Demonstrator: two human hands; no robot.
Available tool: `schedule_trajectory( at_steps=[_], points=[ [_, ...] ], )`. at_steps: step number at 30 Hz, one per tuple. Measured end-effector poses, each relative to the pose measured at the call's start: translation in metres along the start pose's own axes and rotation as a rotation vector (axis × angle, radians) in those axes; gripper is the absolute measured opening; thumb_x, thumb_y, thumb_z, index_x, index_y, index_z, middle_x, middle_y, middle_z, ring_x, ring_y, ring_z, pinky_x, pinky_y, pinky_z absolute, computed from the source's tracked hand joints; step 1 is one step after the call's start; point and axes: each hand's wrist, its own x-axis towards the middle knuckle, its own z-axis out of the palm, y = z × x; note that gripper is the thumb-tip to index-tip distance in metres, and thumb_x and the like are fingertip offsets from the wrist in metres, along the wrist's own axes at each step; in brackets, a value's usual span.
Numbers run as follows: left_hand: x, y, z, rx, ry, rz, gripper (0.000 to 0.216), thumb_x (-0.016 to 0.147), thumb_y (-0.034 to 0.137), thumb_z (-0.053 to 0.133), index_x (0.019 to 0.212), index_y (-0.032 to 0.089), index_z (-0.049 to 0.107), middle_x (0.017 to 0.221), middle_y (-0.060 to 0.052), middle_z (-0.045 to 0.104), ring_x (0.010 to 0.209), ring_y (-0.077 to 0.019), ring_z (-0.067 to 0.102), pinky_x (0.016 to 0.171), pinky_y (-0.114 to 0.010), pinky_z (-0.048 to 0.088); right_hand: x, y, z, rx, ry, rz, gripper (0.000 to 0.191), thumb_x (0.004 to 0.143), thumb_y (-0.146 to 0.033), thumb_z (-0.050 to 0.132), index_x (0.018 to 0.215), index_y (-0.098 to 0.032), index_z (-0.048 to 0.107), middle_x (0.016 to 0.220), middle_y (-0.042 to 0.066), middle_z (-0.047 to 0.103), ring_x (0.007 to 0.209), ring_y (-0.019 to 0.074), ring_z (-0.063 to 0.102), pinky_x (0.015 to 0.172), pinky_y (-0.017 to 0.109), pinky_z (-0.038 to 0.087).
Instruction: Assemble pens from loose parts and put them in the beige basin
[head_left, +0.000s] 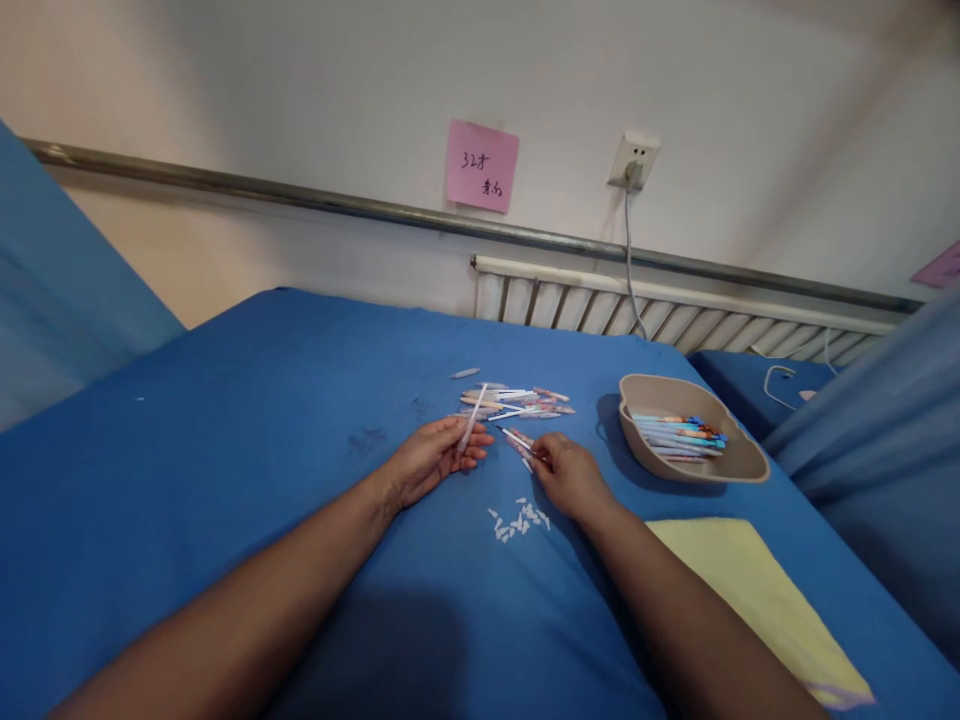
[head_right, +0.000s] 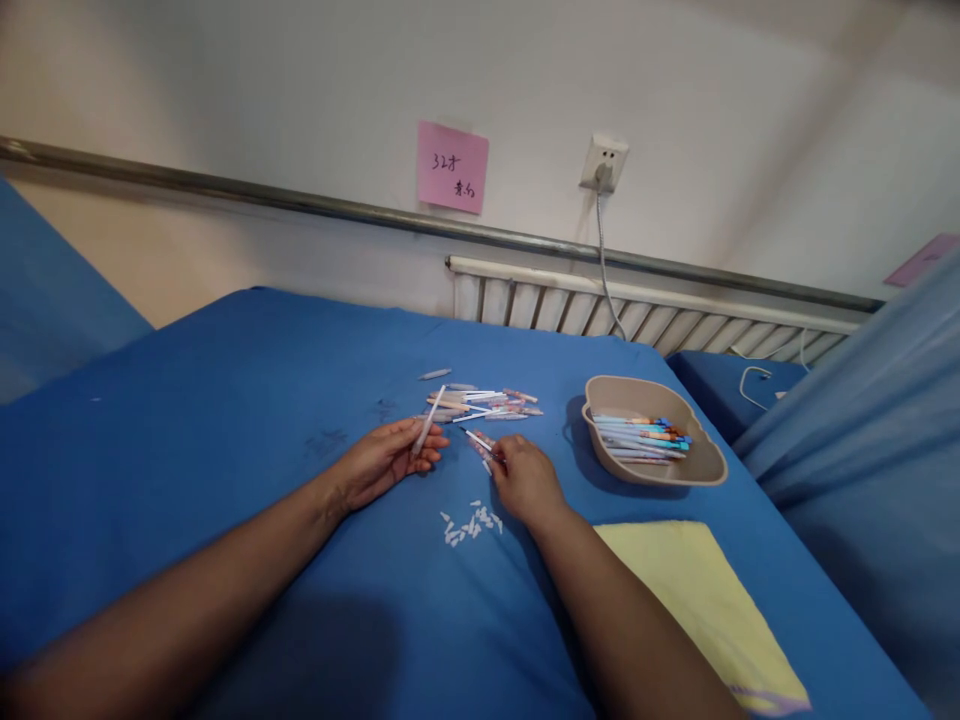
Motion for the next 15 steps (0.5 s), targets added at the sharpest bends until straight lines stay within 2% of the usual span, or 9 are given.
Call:
schedule_trajectory(
  at_steps=[4, 9, 12, 15],
  points=[
    [-0.0009, -0.0004, -0.0002, 0.017, 0.007, 0.001, 0.018, 0.085, 0.027, 0.058, 0.094, 0.012, 0.06, 0.09, -0.01, 0.069, 0.07, -0.0133, 0.065, 0.06, -0.023, 0.05, -0.0018, -0.0049, -0.0034, -0.091, -0.022, -0.067, 0.015, 0.081, -0.018, 0.053, 0.095, -0.02, 0.058, 0.088, 0.007, 0.062, 0.086, 0.0199, 0.056, 0.077, 0.029, 0.04],
    [-0.0025, -0.0008, -0.0011, 0.076, -0.004, 0.03, 0.021, 0.078, 0.027, 0.067, 0.093, 0.014, 0.06, 0.089, -0.006, 0.066, 0.069, -0.0093, 0.061, 0.062, -0.02, 0.048, -0.0029, -0.01, -0.0056, -0.173, -0.033, -0.091, 0.019, 0.085, -0.016, 0.044, 0.099, -0.018, 0.057, 0.089, 0.01, 0.062, 0.087, 0.0217, 0.055, 0.077, 0.031, 0.039],
    [-0.0021, -0.0012, -0.0011, 0.105, 0.008, 0.034, 0.024, 0.075, 0.028, 0.07, 0.092, 0.014, 0.06, 0.084, -0.003, 0.064, 0.062, -0.0067, 0.058, 0.06, -0.019, 0.046, -0.001, -0.0069, -0.003, -0.059, -0.018, -0.069, 0.02, 0.087, -0.019, 0.042, 0.099, -0.017, 0.058, 0.091, 0.011, 0.062, 0.084, 0.0206, 0.056, 0.075, 0.03, 0.039],
    [-0.0011, -0.001, -0.0005, 0.141, 0.031, 0.049, 0.029, 0.072, 0.029, 0.072, 0.093, 0.015, 0.06, 0.078, -0.001, 0.062, 0.057, -0.006, 0.054, 0.054, -0.019, 0.043, 0.0033, -0.0006, -0.0015, 0.227, 0.069, 0.015, 0.02, 0.088, -0.028, 0.042, 0.094, -0.019, 0.059, 0.082, 0.006, 0.062, 0.071, 0.017, 0.055, 0.065, 0.027, 0.04]
  ],
)
